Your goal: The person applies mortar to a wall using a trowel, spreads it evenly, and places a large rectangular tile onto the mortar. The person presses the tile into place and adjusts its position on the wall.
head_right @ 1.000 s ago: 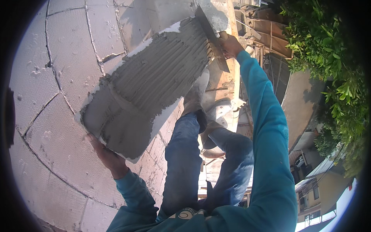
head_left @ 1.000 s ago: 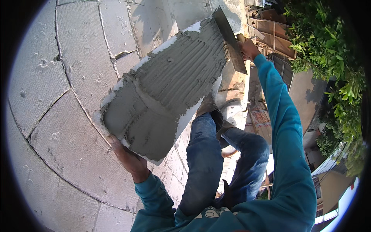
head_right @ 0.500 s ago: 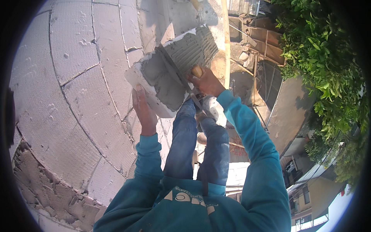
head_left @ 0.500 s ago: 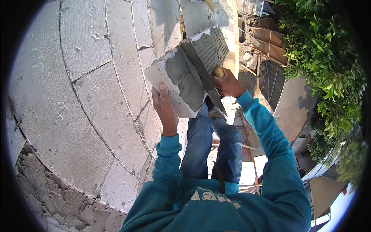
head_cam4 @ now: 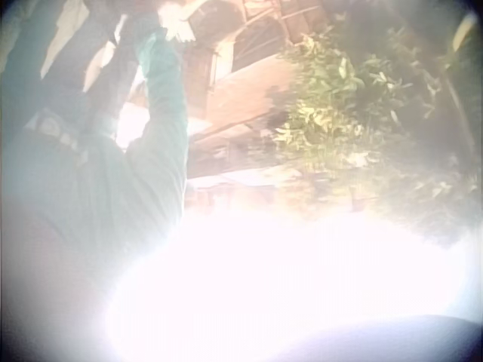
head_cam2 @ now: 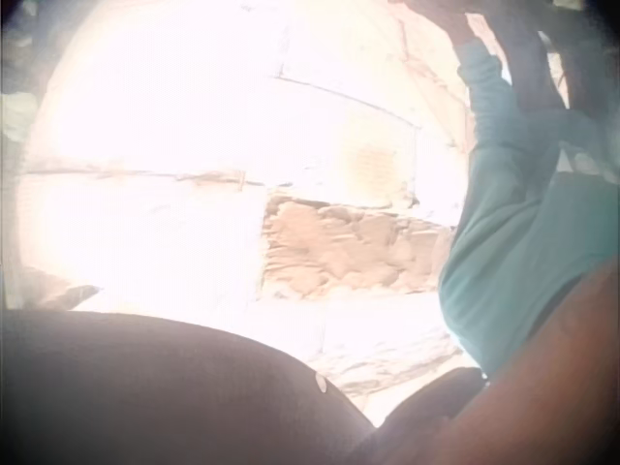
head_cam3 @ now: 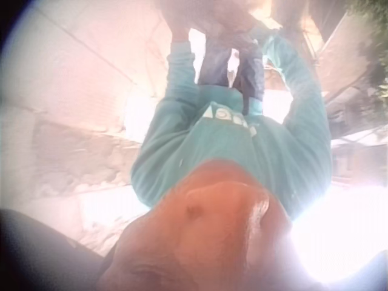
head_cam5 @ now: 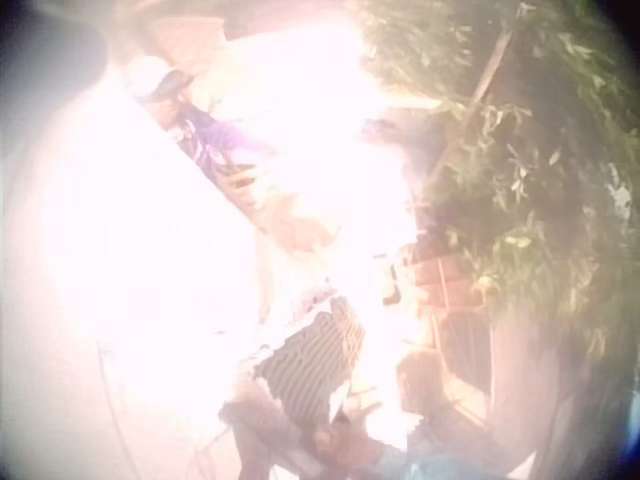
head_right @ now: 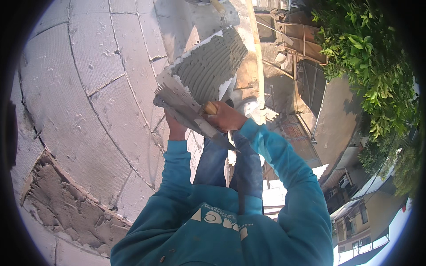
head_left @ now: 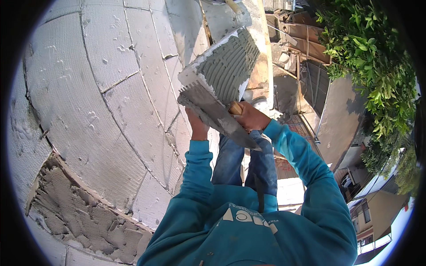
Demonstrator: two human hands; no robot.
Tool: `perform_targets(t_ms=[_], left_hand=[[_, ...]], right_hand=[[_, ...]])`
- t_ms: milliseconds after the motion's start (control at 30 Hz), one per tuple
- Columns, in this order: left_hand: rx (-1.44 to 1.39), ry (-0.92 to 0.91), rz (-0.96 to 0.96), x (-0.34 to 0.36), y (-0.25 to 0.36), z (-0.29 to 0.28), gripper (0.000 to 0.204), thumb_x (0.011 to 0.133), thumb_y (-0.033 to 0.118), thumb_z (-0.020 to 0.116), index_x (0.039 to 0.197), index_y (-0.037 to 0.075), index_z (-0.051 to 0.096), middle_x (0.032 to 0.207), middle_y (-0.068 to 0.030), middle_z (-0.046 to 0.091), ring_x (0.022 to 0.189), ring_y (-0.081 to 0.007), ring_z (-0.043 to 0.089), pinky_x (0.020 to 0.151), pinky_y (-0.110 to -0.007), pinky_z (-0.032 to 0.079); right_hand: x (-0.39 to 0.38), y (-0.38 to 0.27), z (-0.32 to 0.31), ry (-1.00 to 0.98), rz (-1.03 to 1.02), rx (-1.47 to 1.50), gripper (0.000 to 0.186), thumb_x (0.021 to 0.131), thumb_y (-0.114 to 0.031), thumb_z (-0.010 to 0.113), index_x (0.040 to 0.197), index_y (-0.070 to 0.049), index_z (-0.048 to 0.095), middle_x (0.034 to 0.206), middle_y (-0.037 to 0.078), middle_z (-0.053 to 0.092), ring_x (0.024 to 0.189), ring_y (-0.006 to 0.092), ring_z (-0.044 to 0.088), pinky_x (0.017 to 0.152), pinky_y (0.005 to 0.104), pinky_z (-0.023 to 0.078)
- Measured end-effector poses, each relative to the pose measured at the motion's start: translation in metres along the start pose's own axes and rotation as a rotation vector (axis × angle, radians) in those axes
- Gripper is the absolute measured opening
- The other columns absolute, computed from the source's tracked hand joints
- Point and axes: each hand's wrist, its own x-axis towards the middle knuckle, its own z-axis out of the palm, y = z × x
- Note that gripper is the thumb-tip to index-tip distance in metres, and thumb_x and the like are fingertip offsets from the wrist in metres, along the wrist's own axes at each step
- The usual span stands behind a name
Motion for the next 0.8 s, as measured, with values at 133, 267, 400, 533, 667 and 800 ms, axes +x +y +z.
perform_targets(t_ms=[133,267,400,533,667,800], left_hand=[[-0.577,0.204,-0.356,0.011,0.022,0.007,0.058,0.1,0.038,0.044,0.142,-0.001,0.033,0.139,-0.0122,0.043,0.126,-0.0216,0.044,0.106,-0.034,0.036],[-0.103,0.17,-0.123,0.006,0.002,-0.013,0.061,0.099,0.04,0.046,0.143,0.0,0.031,0.141,-0.0117,0.041,0.129,-0.0205,0.041,0.108,-0.034,0.033],[-0.384,0.278,-0.341,0.015,0.001,-0.026,0.06,0.099,0.042,0.044,0.143,0.003,0.031,0.14,-0.0096,0.042,0.127,-0.0196,0.042,0.108,-0.034,0.032],[-0.382,0.217,-0.373,0.022,0.0,-0.031,0.064,0.099,0.045,0.043,0.146,0.004,0.027,0.144,-0.0092,0.037,0.131,-0.0203,0.038,0.111,-0.034,0.028],[-0.312,0.293,-0.379,0.022,-0.005,-0.029,0.07,0.098,0.049,0.042,0.147,0.003,0.023,0.149,-0.0106,0.029,0.136,-0.021,0.03,0.114,-0.035,0.023],[-0.31,0.305,-0.375,0.016,-0.017,-0.037,0.072,0.098,0.049,0.042,0.148,0.003,0.02,0.151,-0.0117,0.026,0.138,-0.0216,0.028,0.114,-0.035,0.021]], right_hand=[[0.014,0.068,-0.051,0.09,-0.221,0.209,0.039,0.084,-0.028,0.066,0.109,0.0,0.057,0.068,0.005,0.059,0.054,0.013,0.055,0.05,0.0294,0.046],[0.015,0.117,-0.135,0.301,-0.008,0.499,0.035,0.085,-0.027,0.064,0.105,0.001,0.057,0.067,0.008,0.059,0.053,0.0152,0.056,0.05,0.0316,0.048],[0.094,0.134,-0.206,0.442,0.085,0.48,0.033,0.085,-0.027,0.063,0.101,0.002,0.057,0.066,0.01,0.06,0.052,0.0174,0.058,0.05,0.0338,0.049],[0.184,0.115,-0.21,0.514,0.16,0.219,0.031,0.086,-0.026,0.061,0.097,0.003,0.057,0.064,0.013,0.061,0.051,0.0195,0.059,0.05,0.036,0.051],[0.182,0.082,-0.122,0.869,-0.2,-0.46,0.031,0.08,-0.021,0.065,0.101,0.002,0.059,0.078,0.023,0.064,0.071,0.0321,0.065,0.067,0.0414,0.052],[0.12,0.066,-0.057,0.609,-0.265,-0.315,0.03,0.08,-0.017,0.065,0.103,0.001,0.059,0.086,0.026,0.064,0.084,0.04,0.064,0.075,0.043,0.049]])
